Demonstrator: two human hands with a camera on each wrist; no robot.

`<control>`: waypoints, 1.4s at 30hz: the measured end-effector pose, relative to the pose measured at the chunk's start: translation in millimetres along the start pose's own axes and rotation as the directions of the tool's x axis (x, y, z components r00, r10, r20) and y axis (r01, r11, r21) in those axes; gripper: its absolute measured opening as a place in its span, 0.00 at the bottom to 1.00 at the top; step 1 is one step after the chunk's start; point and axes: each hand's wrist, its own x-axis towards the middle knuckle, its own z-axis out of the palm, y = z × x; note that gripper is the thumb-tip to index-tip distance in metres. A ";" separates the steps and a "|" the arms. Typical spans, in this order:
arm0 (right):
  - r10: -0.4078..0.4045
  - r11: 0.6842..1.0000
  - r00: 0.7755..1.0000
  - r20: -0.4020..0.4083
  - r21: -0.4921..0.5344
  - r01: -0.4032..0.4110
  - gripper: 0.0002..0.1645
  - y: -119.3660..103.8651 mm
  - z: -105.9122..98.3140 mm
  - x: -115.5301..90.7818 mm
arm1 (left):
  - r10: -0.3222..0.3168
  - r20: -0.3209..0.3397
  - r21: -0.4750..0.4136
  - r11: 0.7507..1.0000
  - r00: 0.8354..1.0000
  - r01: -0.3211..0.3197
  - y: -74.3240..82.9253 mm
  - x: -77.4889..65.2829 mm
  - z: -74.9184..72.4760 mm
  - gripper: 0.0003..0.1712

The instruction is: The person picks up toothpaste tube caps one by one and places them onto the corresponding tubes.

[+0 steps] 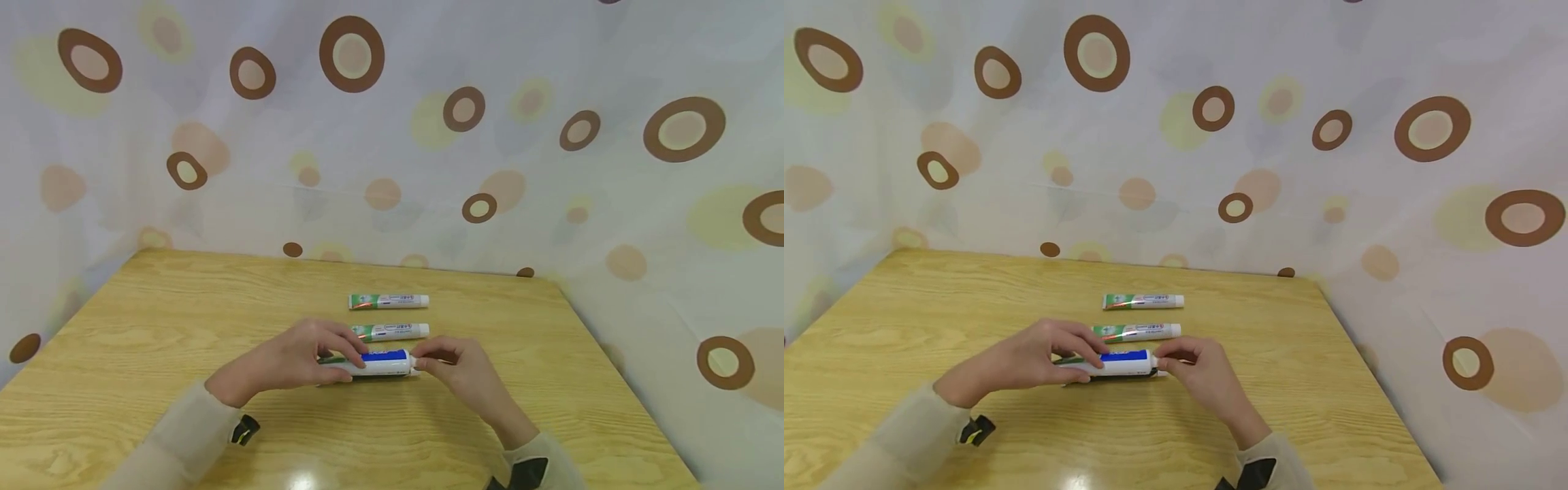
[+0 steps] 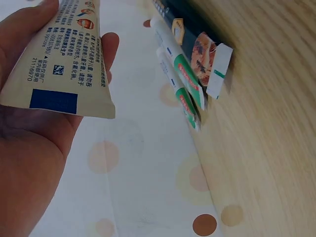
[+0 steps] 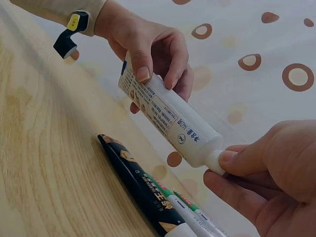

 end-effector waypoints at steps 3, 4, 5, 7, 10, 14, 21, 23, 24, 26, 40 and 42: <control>0.015 1.000 1.000 0.022 -0.005 -0.015 0.07 4.7 1.6 -2.4 | -0.007 0.032 0.005 1.000 0.999 0.007 -1.4 -0.9 7.0 0.10; 0.019 1.000 0.999 0.029 -0.005 -0.019 0.07 6.3 2.1 -3.3 | -0.007 0.041 0.009 1.000 0.999 0.007 -1.8 -0.8 9.3 0.10; 0.023 1.000 0.999 0.033 -0.009 -0.022 0.07 7.5 2.7 -4.2 | -0.005 0.050 0.012 1.000 0.999 0.004 -2.5 -1.0 11.5 0.10; 0.033 0.999 0.998 0.049 -0.019 -0.032 0.07 9.5 3.7 -6.2 | -0.009 0.070 0.021 1.000 0.997 0.007 -3.3 -1.4 16.0 0.10; 0.054 0.997 0.996 0.067 -0.057 -0.050 0.08 12.3 5.3 -8.9 | -0.001 0.104 0.037 0.999 0.995 -0.002 -3.4 -2.2 22.5 0.10; 0.071 0.994 0.991 0.111 -0.091 -0.061 0.07 17.0 6.3 -12.3 | -0.012 0.152 0.064 0.998 0.988 0.002 -2.4 -2.2 30.5 0.10; 0.068 0.994 0.982 0.174 -0.097 -0.052 0.06 27.4 7.3 -16.9 | -0.037 0.232 0.143 0.990 0.972 0.003 -0.5 -0.4 42.7 0.09; 0.064 0.993 0.982 0.179 -0.110 -0.044 0.07 28.2 7.5 -17.9 | -0.052 0.253 0.155 0.988 0.966 0.013 1.0 -0.3 45.1 0.09; 0.061 0.993 0.981 0.182 -0.114 -0.041 0.07 28.6 7.6 -18.2 | -0.062 0.263 0.161 0.987 0.963 0.019 1.9 -0.3 46.2 0.09; 0.064 0.991 0.980 0.191 -0.127 -0.040 0.07 29.5 7.5 -19.0 | -0.072 0.275 0.180 0.983 0.959 0.022 3.7 0.1 48.2 0.08; 0.044 0.973 0.971 0.235 -0.231 0.012 0.11 32.7 5.6 -21.5 | -0.112 0.321 0.412 0.910 0.940 -0.032 10.8 3.1 58.7 0.16; 0.042 0.972 0.969 0.242 -0.232 0.016 0.11 32.6 5.5 -21.9 | -0.111 0.321 0.400 0.916 0.941 -0.028 11.4 0.9 58.6 0.17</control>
